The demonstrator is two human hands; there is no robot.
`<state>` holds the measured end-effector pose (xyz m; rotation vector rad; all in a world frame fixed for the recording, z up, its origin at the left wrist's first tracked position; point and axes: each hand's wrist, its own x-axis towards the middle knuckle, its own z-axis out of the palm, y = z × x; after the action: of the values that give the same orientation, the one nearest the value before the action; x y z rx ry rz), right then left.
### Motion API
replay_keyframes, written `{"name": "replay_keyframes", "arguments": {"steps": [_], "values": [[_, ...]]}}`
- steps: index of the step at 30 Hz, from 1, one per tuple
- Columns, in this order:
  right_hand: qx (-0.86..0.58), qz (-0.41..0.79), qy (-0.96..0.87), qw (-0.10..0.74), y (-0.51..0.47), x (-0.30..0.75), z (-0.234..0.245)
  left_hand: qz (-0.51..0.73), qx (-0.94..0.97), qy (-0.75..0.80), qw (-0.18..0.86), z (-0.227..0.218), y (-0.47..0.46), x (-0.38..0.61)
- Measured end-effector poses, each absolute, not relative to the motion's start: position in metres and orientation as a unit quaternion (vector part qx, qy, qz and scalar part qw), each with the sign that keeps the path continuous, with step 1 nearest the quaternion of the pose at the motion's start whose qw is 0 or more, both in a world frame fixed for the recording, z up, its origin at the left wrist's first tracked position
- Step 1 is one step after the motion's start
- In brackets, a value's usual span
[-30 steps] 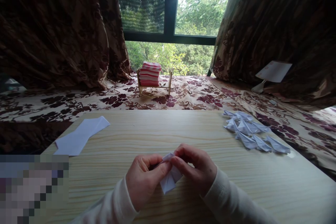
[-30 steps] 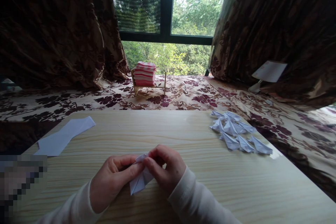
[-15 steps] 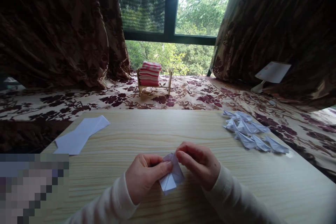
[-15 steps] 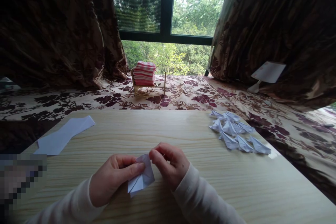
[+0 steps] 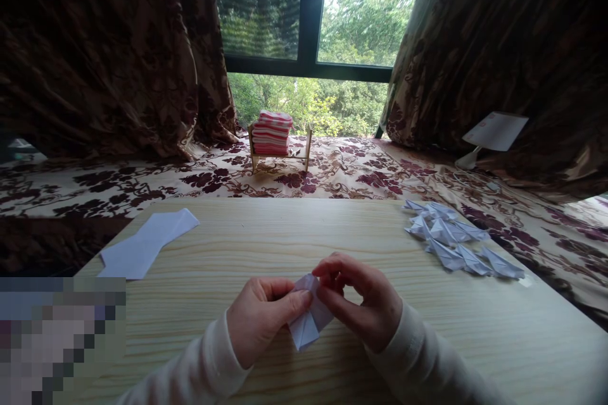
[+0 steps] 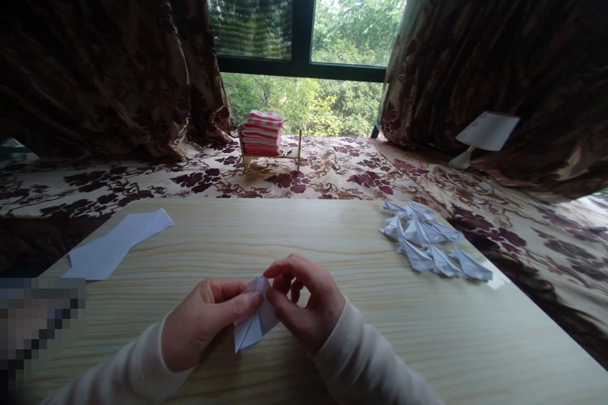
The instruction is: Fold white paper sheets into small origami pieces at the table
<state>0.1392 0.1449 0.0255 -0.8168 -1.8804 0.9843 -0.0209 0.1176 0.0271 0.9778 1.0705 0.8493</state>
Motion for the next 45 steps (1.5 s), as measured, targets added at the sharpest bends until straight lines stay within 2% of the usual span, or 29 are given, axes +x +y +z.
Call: {"name": "replay_keyframes", "arguments": {"steps": [10,16,23,45], "values": [[-0.294,0.299,-0.781,0.463,0.148,0.140,0.019,0.419,0.393,0.446,0.686,0.024,0.120,-0.022],[-0.277,0.293,-0.803,0.440,0.148,0.141,0.019,0.415,0.420,0.471,0.656,0.023,0.119,-0.023],[-0.274,0.232,-0.829,0.429,0.148,0.143,0.023,0.407,0.441,0.504,0.621,0.028,0.117,-0.021],[-0.311,0.349,-0.753,0.463,0.141,0.134,0.014,0.396,0.510,0.512,0.567,0.030,0.113,-0.016]]}}
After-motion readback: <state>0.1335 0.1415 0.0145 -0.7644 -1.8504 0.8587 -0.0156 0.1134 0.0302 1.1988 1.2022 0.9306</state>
